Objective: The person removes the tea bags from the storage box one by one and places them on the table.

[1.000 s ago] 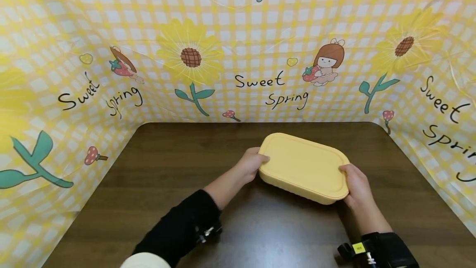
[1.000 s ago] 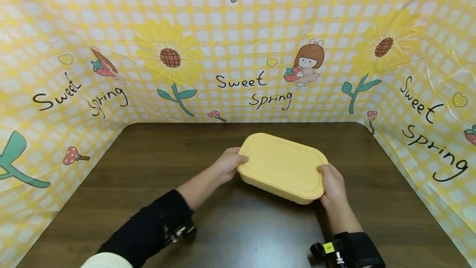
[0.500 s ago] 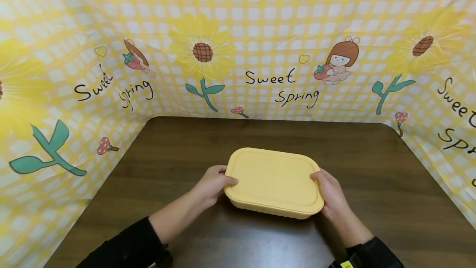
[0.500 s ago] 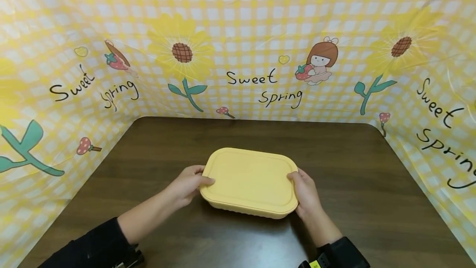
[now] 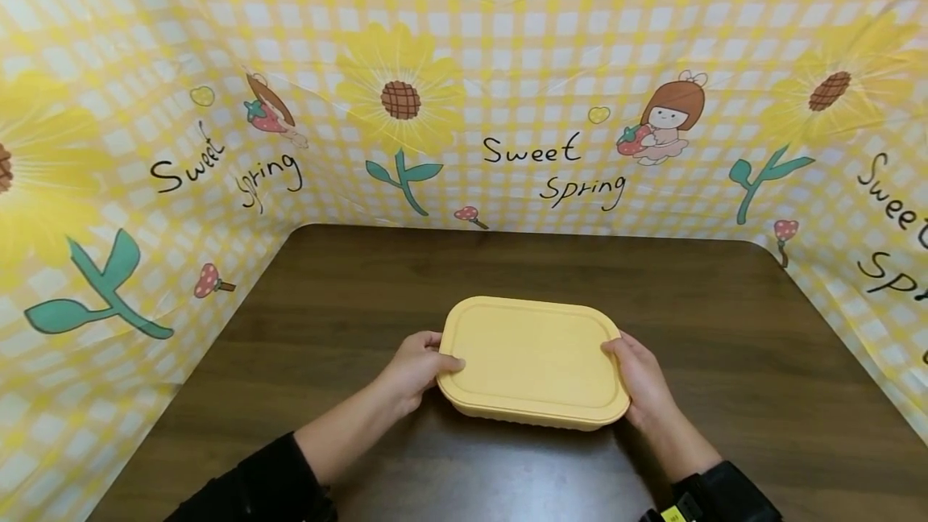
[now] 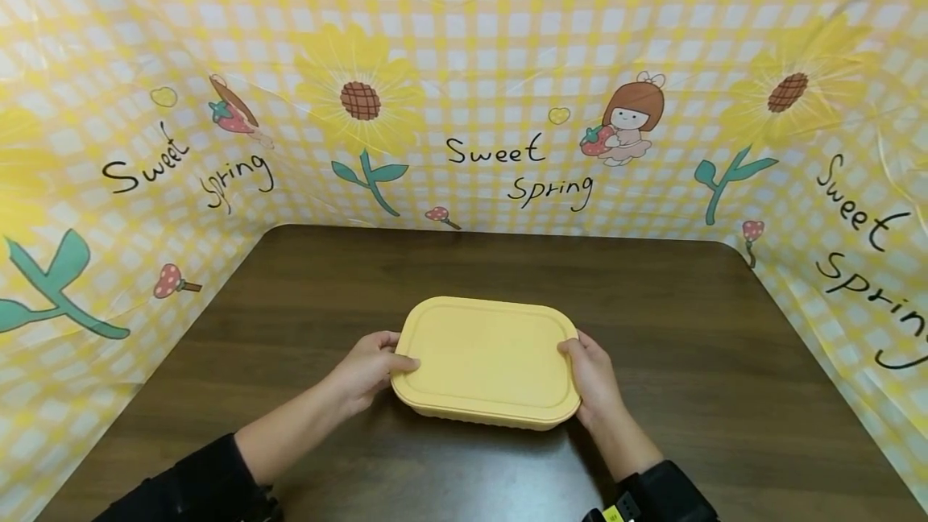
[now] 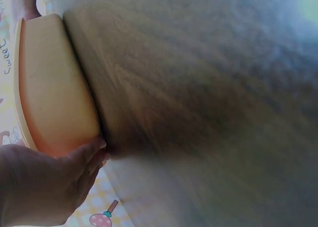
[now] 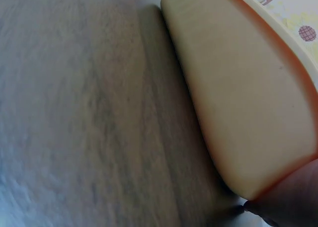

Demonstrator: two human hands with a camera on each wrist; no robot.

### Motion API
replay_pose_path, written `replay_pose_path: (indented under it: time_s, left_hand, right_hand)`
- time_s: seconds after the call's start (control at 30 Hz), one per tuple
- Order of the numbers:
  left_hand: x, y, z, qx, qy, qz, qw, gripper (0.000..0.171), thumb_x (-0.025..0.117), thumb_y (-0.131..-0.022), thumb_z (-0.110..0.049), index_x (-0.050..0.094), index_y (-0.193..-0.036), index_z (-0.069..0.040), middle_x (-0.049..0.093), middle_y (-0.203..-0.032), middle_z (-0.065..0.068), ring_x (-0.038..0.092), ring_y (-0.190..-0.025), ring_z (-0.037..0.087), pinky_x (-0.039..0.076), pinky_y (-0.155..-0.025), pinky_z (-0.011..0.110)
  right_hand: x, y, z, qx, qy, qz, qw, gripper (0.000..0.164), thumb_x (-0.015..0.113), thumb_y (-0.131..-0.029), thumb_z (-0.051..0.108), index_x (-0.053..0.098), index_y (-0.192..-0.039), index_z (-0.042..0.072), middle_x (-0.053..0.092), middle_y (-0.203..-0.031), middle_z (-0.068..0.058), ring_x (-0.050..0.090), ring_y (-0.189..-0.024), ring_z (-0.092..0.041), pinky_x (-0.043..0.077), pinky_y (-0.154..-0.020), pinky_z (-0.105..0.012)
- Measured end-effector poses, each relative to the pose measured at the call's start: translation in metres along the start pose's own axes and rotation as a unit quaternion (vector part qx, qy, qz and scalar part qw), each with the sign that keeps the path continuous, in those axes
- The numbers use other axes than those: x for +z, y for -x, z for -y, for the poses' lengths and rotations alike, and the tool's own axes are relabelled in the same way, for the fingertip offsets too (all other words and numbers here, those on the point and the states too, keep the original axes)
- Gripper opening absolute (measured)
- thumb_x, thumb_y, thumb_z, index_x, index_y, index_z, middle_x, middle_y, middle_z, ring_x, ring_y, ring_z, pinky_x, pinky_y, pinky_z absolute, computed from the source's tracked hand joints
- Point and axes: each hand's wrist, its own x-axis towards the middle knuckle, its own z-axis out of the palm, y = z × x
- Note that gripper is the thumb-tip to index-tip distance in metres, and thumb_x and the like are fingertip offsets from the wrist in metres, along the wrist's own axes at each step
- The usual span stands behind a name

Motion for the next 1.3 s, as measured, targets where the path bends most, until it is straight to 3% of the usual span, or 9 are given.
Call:
replay_pose_path:
  time_s: [0.3, 0.5, 0.67, 0.87, 1.13, 1.3]
  left_hand:
    - [0.003, -0.002, 0.004, 0.008, 0.01, -0.008, 0.9999, 0.051, 0.068, -0.086, 0.011, 0.051, -0.134, 0.016, 0.066, -0.11, 0.02, 0.067, -0.083, 0.016, 0.059, -0.07, 0.023]
    - [0.003, -0.002, 0.005, 0.012, 0.013, -0.008, 0.9998, 0.05, 0.068, -0.087, 0.01, 0.051, -0.134, 0.017, 0.066, -0.112, 0.02, 0.067, -0.084, 0.016, 0.059, -0.07, 0.023]
    - [0.0, -0.002, 0.004, 0.007, 0.005, 0.003, 1.0, 0.054, 0.069, -0.088, 0.008, 0.049, -0.138, 0.017, 0.066, -0.115, 0.021, 0.068, -0.085, 0.015, 0.059, -0.071, 0.023]
    - [-0.005, -0.004, -0.001, -0.002, -0.022, 0.03, 0.9993, 0.067, 0.067, -0.089, 0.005, 0.04, -0.148, 0.018, 0.064, -0.13, 0.029, 0.07, -0.09, 0.017, 0.062, -0.076, 0.028]
    - [-0.014, -0.005, -0.009, -0.014, -0.067, 0.049, 0.9964, 0.063, 0.068, -0.089, 0.001, 0.046, -0.147, 0.013, 0.062, -0.139, 0.027, 0.07, -0.088, 0.016, 0.063, -0.078, 0.034]
    - [-0.016, -0.003, -0.012, -0.009, -0.084, 0.049, 0.9952, 0.061, 0.071, -0.091, 0.002, 0.05, -0.148, 0.009, 0.063, -0.139, 0.024, 0.07, -0.084, 0.014, 0.062, -0.075, 0.032]
  right_hand:
    - [-0.002, -0.001, 0.0, -0.002, 0.013, -0.003, 1.0, 0.064, 0.041, -0.104, 0.009, 0.021, -0.162, -0.007, 0.065, -0.117, 0.001, 0.068, -0.092, 0.004, 0.058, -0.081, -0.016]
    - [-0.001, -0.002, 0.001, -0.003, 0.013, -0.005, 1.0, 0.063, 0.041, -0.104, 0.008, 0.021, -0.162, -0.007, 0.067, -0.112, 0.003, 0.068, -0.091, 0.004, 0.058, -0.082, -0.017]
    - [-0.002, -0.002, 0.002, 0.005, 0.035, 0.001, 0.999, 0.065, 0.042, -0.104, 0.01, 0.018, -0.163, -0.007, 0.059, -0.136, -0.012, 0.067, -0.092, 0.006, 0.058, -0.082, -0.016]
    - [-0.009, -0.001, 0.008, -0.002, 0.081, 0.023, 0.996, 0.064, 0.046, -0.104, 0.007, 0.022, -0.16, -0.012, 0.067, -0.112, -0.001, 0.068, -0.085, 0.001, 0.059, -0.074, -0.019]
    - [-0.023, 0.006, 0.015, -0.018, 0.189, 0.019, 0.982, 0.062, 0.063, -0.099, 0.008, 0.038, -0.149, -0.02, 0.067, -0.112, -0.008, 0.066, -0.081, -0.002, 0.058, -0.071, -0.018]
    - [-0.029, 0.013, 0.016, -0.018, 0.199, 0.024, 0.98, 0.068, 0.07, -0.094, 0.007, 0.04, -0.148, -0.019, 0.067, -0.109, -0.006, 0.067, -0.082, -0.003, 0.058, -0.072, -0.018]
